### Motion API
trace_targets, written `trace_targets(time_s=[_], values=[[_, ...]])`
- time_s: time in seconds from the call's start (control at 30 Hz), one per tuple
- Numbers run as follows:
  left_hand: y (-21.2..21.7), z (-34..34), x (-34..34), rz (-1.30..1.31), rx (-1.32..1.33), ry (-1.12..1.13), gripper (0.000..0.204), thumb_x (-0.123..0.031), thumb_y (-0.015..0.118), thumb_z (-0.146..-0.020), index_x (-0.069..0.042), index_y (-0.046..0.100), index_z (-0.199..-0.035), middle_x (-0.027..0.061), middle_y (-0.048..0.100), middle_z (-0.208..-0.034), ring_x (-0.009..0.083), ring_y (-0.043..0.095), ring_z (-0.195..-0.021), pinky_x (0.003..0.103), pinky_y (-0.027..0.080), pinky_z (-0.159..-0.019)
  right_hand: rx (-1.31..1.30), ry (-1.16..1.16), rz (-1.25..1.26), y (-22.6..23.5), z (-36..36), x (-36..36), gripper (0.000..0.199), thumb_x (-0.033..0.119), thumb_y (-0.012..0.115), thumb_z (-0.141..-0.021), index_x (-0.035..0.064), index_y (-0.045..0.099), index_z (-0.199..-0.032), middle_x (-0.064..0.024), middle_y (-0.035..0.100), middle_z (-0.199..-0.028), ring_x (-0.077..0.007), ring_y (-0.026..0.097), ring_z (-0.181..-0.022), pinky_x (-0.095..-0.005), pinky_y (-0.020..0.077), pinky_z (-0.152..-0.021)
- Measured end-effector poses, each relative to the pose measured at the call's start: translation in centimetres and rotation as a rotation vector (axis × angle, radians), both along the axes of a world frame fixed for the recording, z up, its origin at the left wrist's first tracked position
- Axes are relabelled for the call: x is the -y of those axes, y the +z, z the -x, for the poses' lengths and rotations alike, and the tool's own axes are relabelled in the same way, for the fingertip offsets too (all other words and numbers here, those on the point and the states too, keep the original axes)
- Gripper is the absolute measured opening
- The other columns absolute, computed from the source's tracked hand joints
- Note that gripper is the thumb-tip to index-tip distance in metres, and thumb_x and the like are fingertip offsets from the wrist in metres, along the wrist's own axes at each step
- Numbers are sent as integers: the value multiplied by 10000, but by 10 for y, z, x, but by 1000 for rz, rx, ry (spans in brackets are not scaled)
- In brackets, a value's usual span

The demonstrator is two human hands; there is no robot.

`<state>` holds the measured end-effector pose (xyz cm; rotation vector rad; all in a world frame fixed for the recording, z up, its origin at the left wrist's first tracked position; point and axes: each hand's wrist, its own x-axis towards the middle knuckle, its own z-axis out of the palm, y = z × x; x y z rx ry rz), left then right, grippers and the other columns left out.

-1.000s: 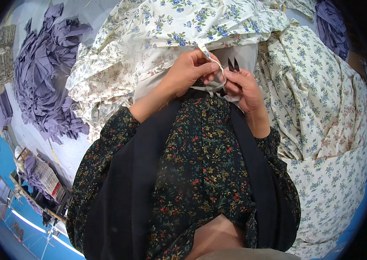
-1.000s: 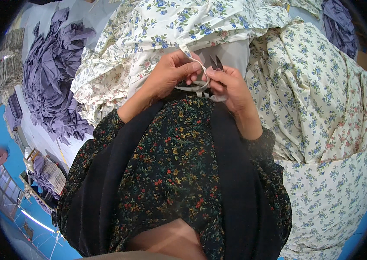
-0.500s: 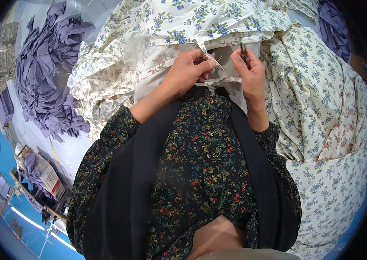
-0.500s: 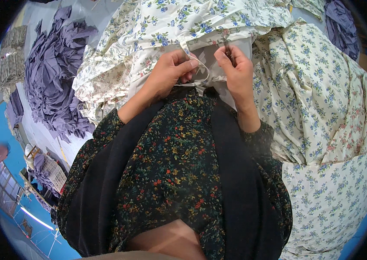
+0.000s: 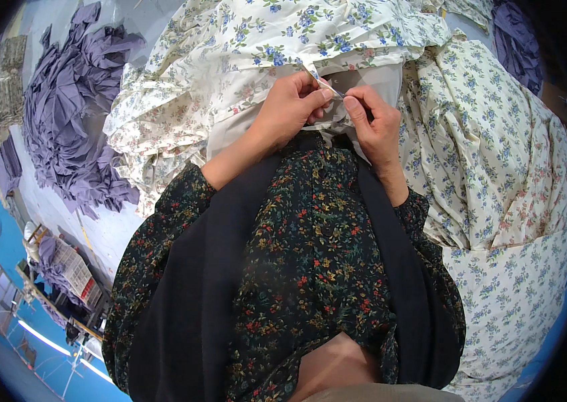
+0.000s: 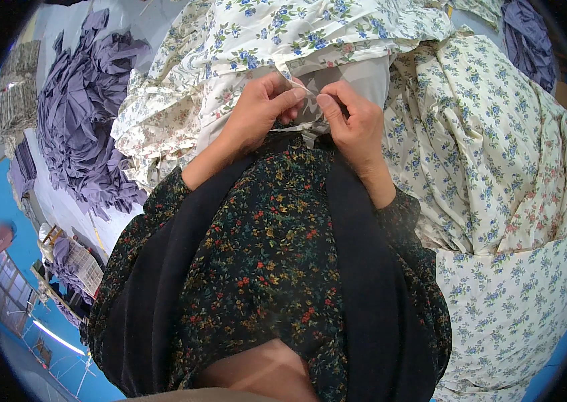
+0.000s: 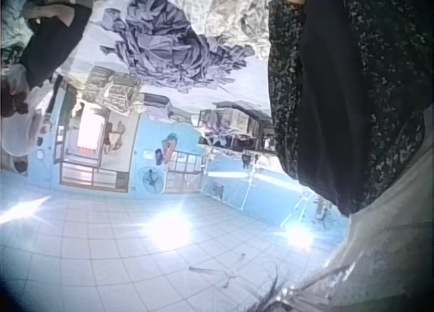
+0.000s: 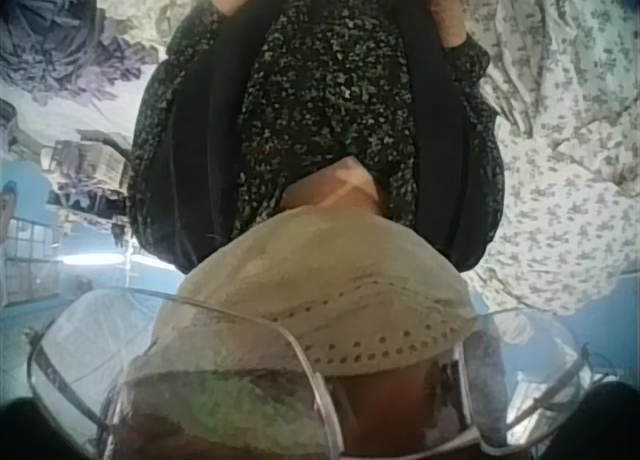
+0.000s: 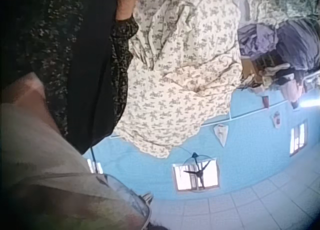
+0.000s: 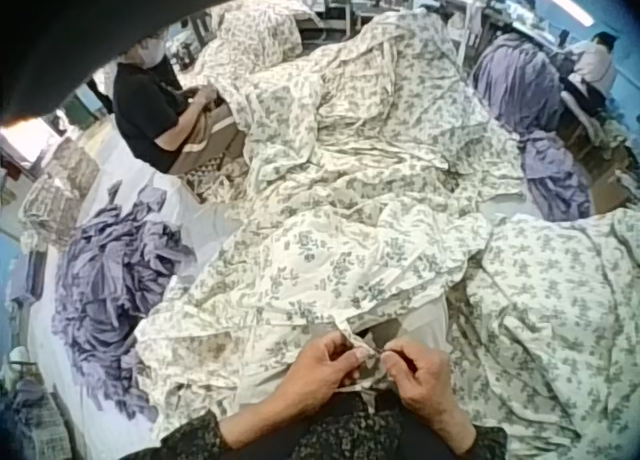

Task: Manually trim excess threads from floral-patterned garments using small snips.

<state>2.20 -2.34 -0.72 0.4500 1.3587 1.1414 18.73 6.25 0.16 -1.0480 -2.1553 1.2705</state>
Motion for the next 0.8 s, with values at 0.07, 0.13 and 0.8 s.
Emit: trace_targets(time_s=[0.07, 0.13, 0.8], values=[[2, -1, -1, -28, 25, 21, 204, -191, 645, -915, 11, 624, -932, 17, 619, -764, 79, 551, -638, 217, 433, -574, 6, 19, -29, -6, -3, -1, 155, 194, 622, -921, 38, 622, -921, -58, 622, -687, -114, 531, -552, -248, 406, -525], [7, 4, -1, 9, -23, -65, 216, -201, 655, -907, 8, 626, -950, 20, 619, -760, 72, 554, -647, 224, 436, -574, -252, -121, 294, -13, -2, -1, 188, 214, 614, -938, 29, 630, -967, -18, 657, -745, -54, 497, -556, -207, 360, -498], [-4, 75, -15, -107, -279, 89, 236, -134, 610, -924, 46, 658, -1069, 28, 664, -911, 77, 565, -804, 240, 461, -738, -266, -13, -24, -1, 56, -27, 211, 233, 596, -941, 43, 620, -1029, -54, 664, -781, -149, 603, -608, -247, 456, -583]])
